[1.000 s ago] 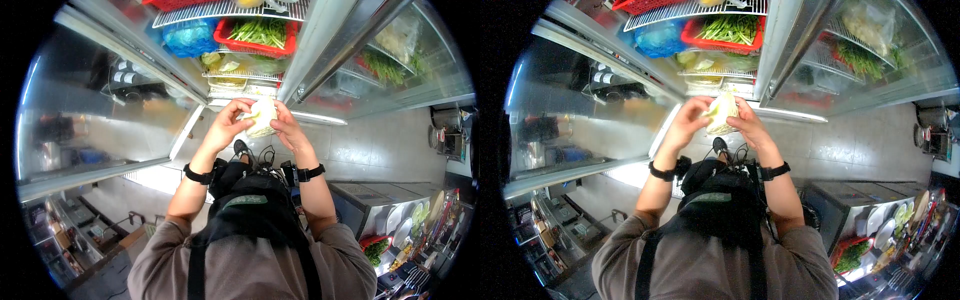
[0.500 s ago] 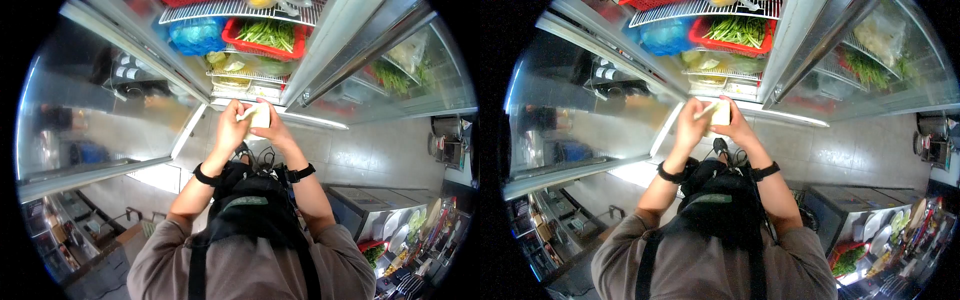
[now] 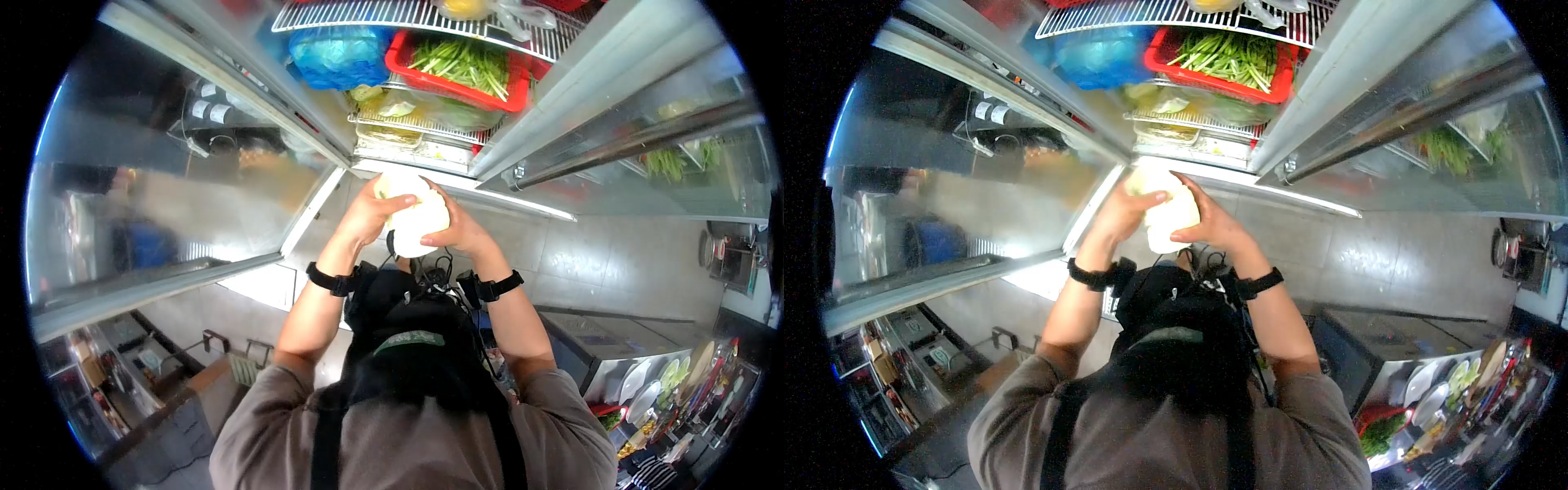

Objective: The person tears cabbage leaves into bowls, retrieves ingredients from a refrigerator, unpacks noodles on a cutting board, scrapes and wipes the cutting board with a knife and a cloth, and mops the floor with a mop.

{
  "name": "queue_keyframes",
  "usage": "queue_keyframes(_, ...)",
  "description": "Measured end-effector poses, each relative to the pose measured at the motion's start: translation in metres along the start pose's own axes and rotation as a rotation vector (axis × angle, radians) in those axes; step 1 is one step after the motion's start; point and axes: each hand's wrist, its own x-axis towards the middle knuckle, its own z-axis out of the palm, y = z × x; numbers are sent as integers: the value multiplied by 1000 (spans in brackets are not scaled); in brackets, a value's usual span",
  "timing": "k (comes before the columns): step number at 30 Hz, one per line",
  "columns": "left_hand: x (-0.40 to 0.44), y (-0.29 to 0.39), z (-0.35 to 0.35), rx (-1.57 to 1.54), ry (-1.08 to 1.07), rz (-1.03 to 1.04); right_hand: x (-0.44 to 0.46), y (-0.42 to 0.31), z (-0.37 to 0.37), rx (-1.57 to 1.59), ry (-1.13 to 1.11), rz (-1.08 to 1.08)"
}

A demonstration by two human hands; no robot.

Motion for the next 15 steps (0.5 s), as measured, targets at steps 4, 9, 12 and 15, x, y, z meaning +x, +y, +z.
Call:
queue_keyframes(4, 18, -25, -18, -259, 227, 113, 28, 23, 19, 433, 109, 41)
queue_keyframes(9, 23, -28, -112, 638, 981, 652, 64, 88, -6, 539, 657, 339)
queue_keyframes(12, -27, -60, -180, 841, 813, 307, 106, 122, -51, 177, 698, 328)
queue_keyframes(15, -122, -136, -278, 714, 609, -218, 173, 122, -105, 119, 731, 225)
